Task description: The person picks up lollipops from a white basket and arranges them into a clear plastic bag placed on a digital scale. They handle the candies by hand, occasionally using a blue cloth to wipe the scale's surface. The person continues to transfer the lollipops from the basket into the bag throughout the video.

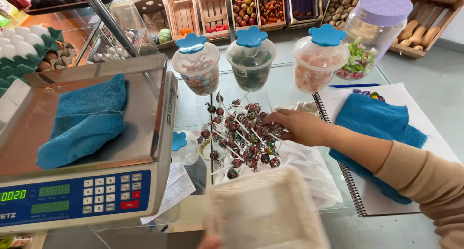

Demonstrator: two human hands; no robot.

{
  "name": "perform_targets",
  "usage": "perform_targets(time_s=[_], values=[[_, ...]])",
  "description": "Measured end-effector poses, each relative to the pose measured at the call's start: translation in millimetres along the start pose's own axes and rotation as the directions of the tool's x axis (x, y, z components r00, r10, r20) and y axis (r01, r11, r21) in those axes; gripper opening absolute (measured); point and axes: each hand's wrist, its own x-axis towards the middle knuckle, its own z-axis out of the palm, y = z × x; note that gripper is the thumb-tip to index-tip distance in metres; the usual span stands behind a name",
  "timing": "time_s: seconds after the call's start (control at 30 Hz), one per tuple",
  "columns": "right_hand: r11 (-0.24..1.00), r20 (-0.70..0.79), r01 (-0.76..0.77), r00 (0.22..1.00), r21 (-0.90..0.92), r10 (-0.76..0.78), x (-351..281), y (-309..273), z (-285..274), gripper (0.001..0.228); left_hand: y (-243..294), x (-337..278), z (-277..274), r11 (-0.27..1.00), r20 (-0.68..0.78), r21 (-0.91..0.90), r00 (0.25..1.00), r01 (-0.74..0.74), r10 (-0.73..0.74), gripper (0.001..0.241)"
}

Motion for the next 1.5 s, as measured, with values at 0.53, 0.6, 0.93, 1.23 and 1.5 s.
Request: perform_targets(time_s=[0.53, 0.6, 0.93, 1.23, 1.5], values=[[1.000, 0.391, 0.010, 0.920, 0.000, -0.009, -104.2, -99.1, -45.0, 0.048, 111.7, 174.2, 268.6, -0.047, -0.414, 0.907, 0.862, 0.419, -0.291, 0.095], [0.996, 0.405, -0.005, 0.913, -0.090, 0.041, -93.0, -92.3, -19.4, 0.044, 115.6, 172.5, 257.8, -0.107, -0.314, 0.949, 0.920, 0.296, -0.234, 0.084], [0.869, 0.207, 0.121, 0.978, -0.479, -0.022, -85.2, -62.0, 52.5, 0.021, 147.0, 278.8, 246.3, -0.409, -0.209, 0.882, 0.972, 0.235, 0.108, 0.027], [0.986, 0.114, -0.156, 0.980, -0.066, 0.163, -82.6, -65.0, -12.6, 0.014, 138.9, 319.4, 245.7, -0.632, -0.378, 0.743, 0.917, 0.220, -0.126, 0.019], [0.902, -0.412, 0.005, 0.891, 0.431, 0.192, -81.1, -94.4, -74.4, 0.059, 132.7, 286.9, 308.0, 0.111, 0.248, 0.947, 0.903, -0.303, 0.351, 0.028]])
